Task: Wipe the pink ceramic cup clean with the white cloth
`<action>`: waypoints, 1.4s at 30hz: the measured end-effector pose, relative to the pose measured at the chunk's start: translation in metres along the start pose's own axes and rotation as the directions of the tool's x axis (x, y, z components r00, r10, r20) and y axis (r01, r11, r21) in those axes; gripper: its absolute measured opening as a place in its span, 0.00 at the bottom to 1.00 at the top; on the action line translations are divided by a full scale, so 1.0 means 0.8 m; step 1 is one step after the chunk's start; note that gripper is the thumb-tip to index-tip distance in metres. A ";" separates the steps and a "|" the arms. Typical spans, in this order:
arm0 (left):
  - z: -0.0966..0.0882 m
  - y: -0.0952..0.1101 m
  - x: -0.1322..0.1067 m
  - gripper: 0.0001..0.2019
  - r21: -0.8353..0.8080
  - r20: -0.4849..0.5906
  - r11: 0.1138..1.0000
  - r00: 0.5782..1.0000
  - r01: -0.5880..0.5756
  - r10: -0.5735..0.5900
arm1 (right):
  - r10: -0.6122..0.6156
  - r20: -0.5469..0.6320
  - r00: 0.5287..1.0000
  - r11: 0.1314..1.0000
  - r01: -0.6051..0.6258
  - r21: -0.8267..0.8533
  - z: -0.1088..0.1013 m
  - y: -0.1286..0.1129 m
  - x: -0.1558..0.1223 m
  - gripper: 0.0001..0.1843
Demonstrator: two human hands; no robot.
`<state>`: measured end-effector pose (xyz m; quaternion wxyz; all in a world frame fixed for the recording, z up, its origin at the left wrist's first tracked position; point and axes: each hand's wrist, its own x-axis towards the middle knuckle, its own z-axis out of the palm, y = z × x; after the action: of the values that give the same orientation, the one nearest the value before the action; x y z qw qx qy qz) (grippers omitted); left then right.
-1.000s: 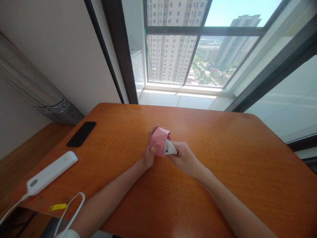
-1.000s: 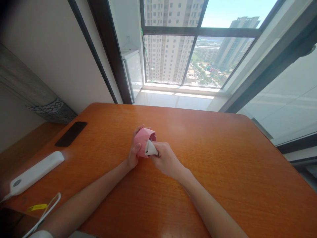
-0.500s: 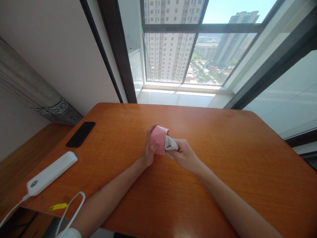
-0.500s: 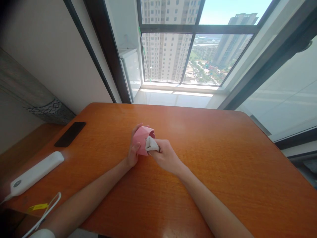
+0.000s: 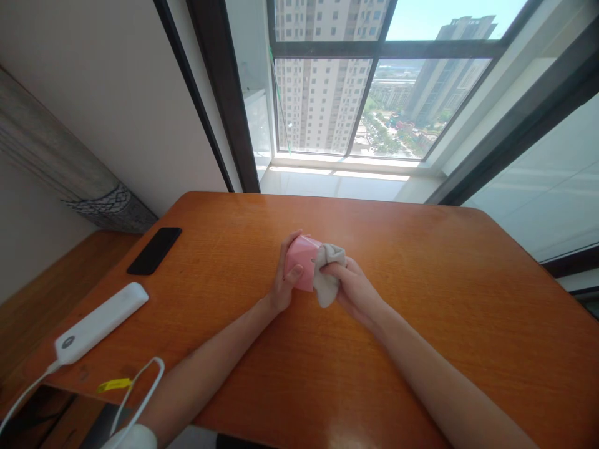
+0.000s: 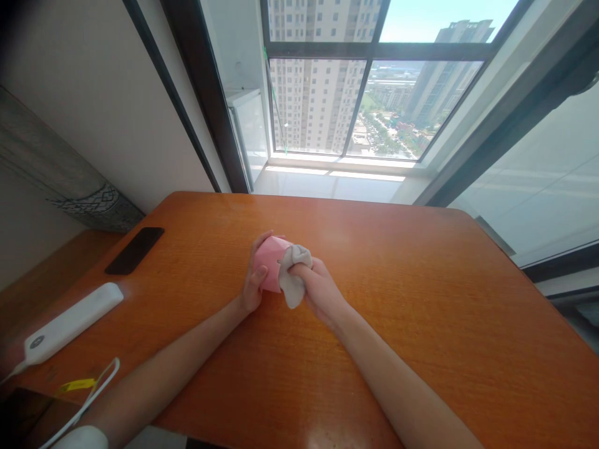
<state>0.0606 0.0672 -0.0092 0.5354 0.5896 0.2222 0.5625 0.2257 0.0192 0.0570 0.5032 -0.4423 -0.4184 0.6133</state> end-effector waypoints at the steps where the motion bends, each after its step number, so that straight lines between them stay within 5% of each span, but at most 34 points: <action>1: 0.000 0.000 0.000 0.37 0.000 -0.007 1.000 1.000 0.006 -0.006 | 0.011 -0.013 1.000 0.999 -0.011 0.030 0.001 0.001 0.000 0.07; 6: 0.002 0.001 0.001 0.36 -0.115 0.017 0.993 1.000 0.012 -0.011 | -0.139 0.110 0.984 0.928 0.168 -0.333 0.000 -0.002 -0.005 0.12; 12: 0.000 0.001 0.000 0.37 -0.019 -0.016 1.000 1.000 0.019 -0.019 | 0.011 -0.021 1.000 1.000 -0.011 -0.003 0.001 0.000 -0.001 0.08; 15: 0.001 0.001 0.000 0.37 -0.076 -0.005 0.997 1.000 0.023 -0.024 | -0.099 0.075 0.992 0.969 0.113 -0.219 -0.002 0.003 -0.002 0.06; 17: 0.002 0.001 0.000 0.36 -0.128 -0.018 0.991 0.999 0.030 -0.032 | -0.210 0.189 0.959 0.874 0.271 -0.404 -0.005 0.002 -0.004 0.09; 19: 0.003 0.000 0.001 0.36 -0.149 -0.033 0.988 0.999 0.036 -0.041 | -0.239 0.230 0.943 0.836 0.320 -0.446 -0.004 0.000 -0.005 0.10; 22: 0.002 -0.001 0.002 0.36 -0.125 -0.034 0.992 0.999 0.028 -0.032 | -0.113 0.084 0.990 0.965 0.130 -0.229 0.000 -0.001 -0.003 0.06; 25: 0.002 0.000 0.001 0.37 -0.102 -0.037 0.995 0.999 0.018 -0.021 | -0.005 -0.004 1.000 1.000 0.005 -0.026 0.003 0.000 -0.002 0.07; 30: 0.004 0.001 0.000 0.36 -0.157 -0.019 0.987 1.000 0.015 -0.018 | -0.215 0.211 0.954 0.864 0.286 -0.414 -0.003 -0.002 -0.007 0.12; 36: 0.002 0.000 -0.002 0.38 -0.080 -0.044 0.997 0.999 0.024 -0.027 | -0.052 -0.002 0.999 0.995 0.051 -0.087 0.002 0.004 -0.005 0.06; 42: 0.004 0.002 0.000 0.35 -0.184 -0.026 0.983 0.999 0.023 -0.029 | -0.224 0.201 0.954 0.864 0.290 -0.411 0.001 0.002 -0.008 0.14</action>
<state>0.0629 0.0655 -0.0070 0.5916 0.5267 0.1847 0.5819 0.2253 0.0127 0.0567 0.4366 -0.4372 -0.6359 0.4623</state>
